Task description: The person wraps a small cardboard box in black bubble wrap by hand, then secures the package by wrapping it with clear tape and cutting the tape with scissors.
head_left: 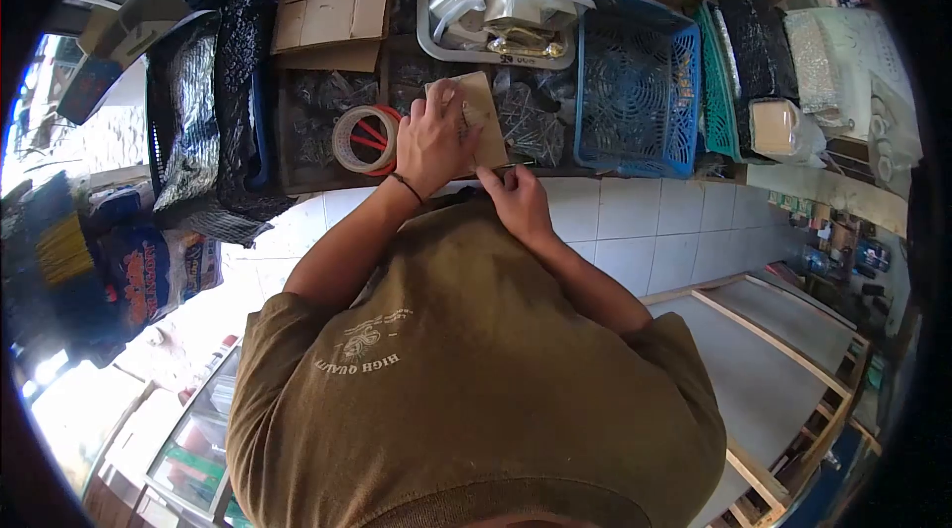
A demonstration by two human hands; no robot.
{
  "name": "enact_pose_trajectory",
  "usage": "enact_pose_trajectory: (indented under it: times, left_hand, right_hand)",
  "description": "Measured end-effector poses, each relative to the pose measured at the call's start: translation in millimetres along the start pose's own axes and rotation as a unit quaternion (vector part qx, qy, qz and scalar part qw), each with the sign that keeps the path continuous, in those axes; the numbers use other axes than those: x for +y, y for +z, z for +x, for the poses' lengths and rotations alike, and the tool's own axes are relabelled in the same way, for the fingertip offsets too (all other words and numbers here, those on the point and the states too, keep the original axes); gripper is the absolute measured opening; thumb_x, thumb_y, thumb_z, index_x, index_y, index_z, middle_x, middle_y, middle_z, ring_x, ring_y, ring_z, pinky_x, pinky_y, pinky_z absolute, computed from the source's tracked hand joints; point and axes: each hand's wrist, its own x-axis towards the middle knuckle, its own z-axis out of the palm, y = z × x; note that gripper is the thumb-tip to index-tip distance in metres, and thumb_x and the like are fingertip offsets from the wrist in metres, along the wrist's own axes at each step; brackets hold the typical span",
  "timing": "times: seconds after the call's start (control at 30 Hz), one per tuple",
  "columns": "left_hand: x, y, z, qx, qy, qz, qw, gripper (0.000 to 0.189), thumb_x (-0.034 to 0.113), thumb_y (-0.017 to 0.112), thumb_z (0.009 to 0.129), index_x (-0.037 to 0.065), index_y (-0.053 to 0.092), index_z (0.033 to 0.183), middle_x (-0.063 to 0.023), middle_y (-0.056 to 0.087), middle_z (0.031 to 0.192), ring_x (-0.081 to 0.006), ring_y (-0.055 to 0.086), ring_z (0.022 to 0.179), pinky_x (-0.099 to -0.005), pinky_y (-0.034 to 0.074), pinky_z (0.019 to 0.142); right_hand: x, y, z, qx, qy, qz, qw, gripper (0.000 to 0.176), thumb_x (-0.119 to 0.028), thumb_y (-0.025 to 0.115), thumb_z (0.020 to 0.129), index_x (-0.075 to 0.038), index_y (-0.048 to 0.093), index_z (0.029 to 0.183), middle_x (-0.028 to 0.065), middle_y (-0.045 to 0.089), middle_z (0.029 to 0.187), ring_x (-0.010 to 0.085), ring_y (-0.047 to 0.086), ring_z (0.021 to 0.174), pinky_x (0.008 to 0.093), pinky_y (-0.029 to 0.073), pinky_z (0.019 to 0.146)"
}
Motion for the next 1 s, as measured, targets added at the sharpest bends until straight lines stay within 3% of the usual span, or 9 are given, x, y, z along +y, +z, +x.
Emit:
enact_pose_trajectory:
  times: [0.2, 0.27, 0.3, 0.37, 0.6, 0.7, 0.77, 1.0]
  left_hand:
    - [-1.0, 2.1, -0.6, 0.012, 0.002, -0.012, 1.000, 0.054, 0.032, 0.067, 0.077, 0.006, 0.052, 0.121, -0.0088, 0.045, 0.126, -0.0312, 0.055, 0.095, -0.0420, 0.049, 0.075]
    - [-0.2, 3.0, -0.5, 0.010, -0.003, -0.013, 1.000, 0.054, 0.032, 0.067, 0.077, 0.006, 0.052, 0.121, -0.0089, 0.044, 0.126, -0.0315, 0.055, 0.096, -0.0419, 0.049, 0.075]
    - [0.3, 3.1, -0.4, 0.009, -0.009, -0.015, 1.000, 0.054, 0.032, 0.067, 0.077, 0.006, 0.053, 0.121, -0.0091, 0.044, 0.126, -0.0317, 0.055, 0.096, -0.0420, 0.049, 0.076]
    - [-0.1, 3.1, -0.8, 0.007, -0.017, -0.016, 1.000, 0.053, 0.032, 0.067, 0.077, 0.006, 0.053, 0.121, -0.0093, 0.044, 0.126, -0.0319, 0.054, 0.097, -0.0420, 0.049, 0.076]
    - [-5.4, 7.8, -2.8, 0.046, -0.006, -0.085, 0.995, 0.070, 0.029, 0.067, 0.078, 0.004, 0.033, 0.135, -0.0185, 0.041, 0.129, -0.0374, 0.048, 0.110, -0.0432, 0.044, 0.089]
    - [-7.6, 11.3, -5.0, 0.064, -0.009, -0.105, 0.992, 0.074, 0.028, 0.067, 0.080, 0.002, 0.027, 0.137, -0.0214, 0.039, 0.129, -0.0389, 0.046, 0.114, -0.0434, 0.042, 0.093]
    - [-9.0, 13.0, -8.1, 0.065, -0.011, -0.109, 0.992, 0.074, 0.027, 0.067, 0.081, 0.001, 0.026, 0.137, -0.0223, 0.039, 0.129, -0.0393, 0.045, 0.115, -0.0435, 0.042, 0.094]
    - [-10.4, 15.2, -7.6, 0.066, -0.009, -0.108, 0.992, 0.070, 0.024, 0.064, 0.083, 0.000, 0.026, 0.137, -0.0257, 0.040, 0.127, -0.0409, 0.044, 0.116, -0.0439, 0.041, 0.096]
  right_hand:
    - [0.7, 11.2, 12.6, -0.001, -0.058, 0.110, 0.992, 0.055, -0.050, 0.066, 0.079, 0.004, 0.061, 0.086, 0.0133, 0.059, 0.067, 0.0239, 0.054, 0.062, 0.0341, 0.044, 0.062]
    - [-10.1, -3.3, 10.8, -0.103, -0.039, 0.079, 0.991, 0.050, -0.043, 0.068, 0.081, 0.003, 0.063, 0.100, 0.0177, 0.067, 0.087, 0.0314, 0.065, 0.086, 0.0358, 0.048, 0.075]
    - [-9.4, -4.0, 10.9, -0.103, -0.040, 0.081, 0.991, 0.050, -0.043, 0.068, 0.081, 0.003, 0.063, 0.100, 0.0177, 0.067, 0.087, 0.0314, 0.065, 0.086, 0.0358, 0.048, 0.075]
    - [-6.3, -3.3, 10.7, -0.126, 0.016, 0.095, 0.987, 0.047, -0.040, 0.067, 0.083, 0.003, 0.062, 0.099, 0.0155, 0.067, 0.086, 0.0271, 0.064, 0.081, 0.0342, 0.048, 0.073]
    - [34.4, 10.0, 19.5, -0.134, -0.005, 0.153, 0.979, 0.046, -0.040, 0.070, 0.081, 0.004, 0.059, 0.089, 0.0168, 0.063, 0.077, 0.0248, 0.060, 0.070, 0.0354, 0.046, 0.065]
    - [34.4, 6.0, 20.1, -0.123, -0.019, 0.107, 0.987, 0.045, -0.041, 0.071, 0.079, 0.002, 0.058, 0.082, 0.0160, 0.061, 0.072, 0.0264, 0.059, 0.064, 0.0368, 0.045, 0.061]
    - [30.3, 1.4, 16.7, -0.057, -0.080, 0.019, 0.995, 0.046, -0.043, 0.073, 0.076, -0.001, 0.053, 0.073, 0.0077, 0.056, 0.065, 0.0201, 0.056, 0.060, 0.0335, 0.043, 0.056]
    - [19.1, -5.7, 26.6, -0.038, -0.098, -0.067, 0.992, 0.052, -0.052, 0.074, 0.069, -0.004, 0.056, 0.073, 0.0119, 0.060, 0.067, 0.0300, 0.060, 0.062, 0.0374, 0.044, 0.056]
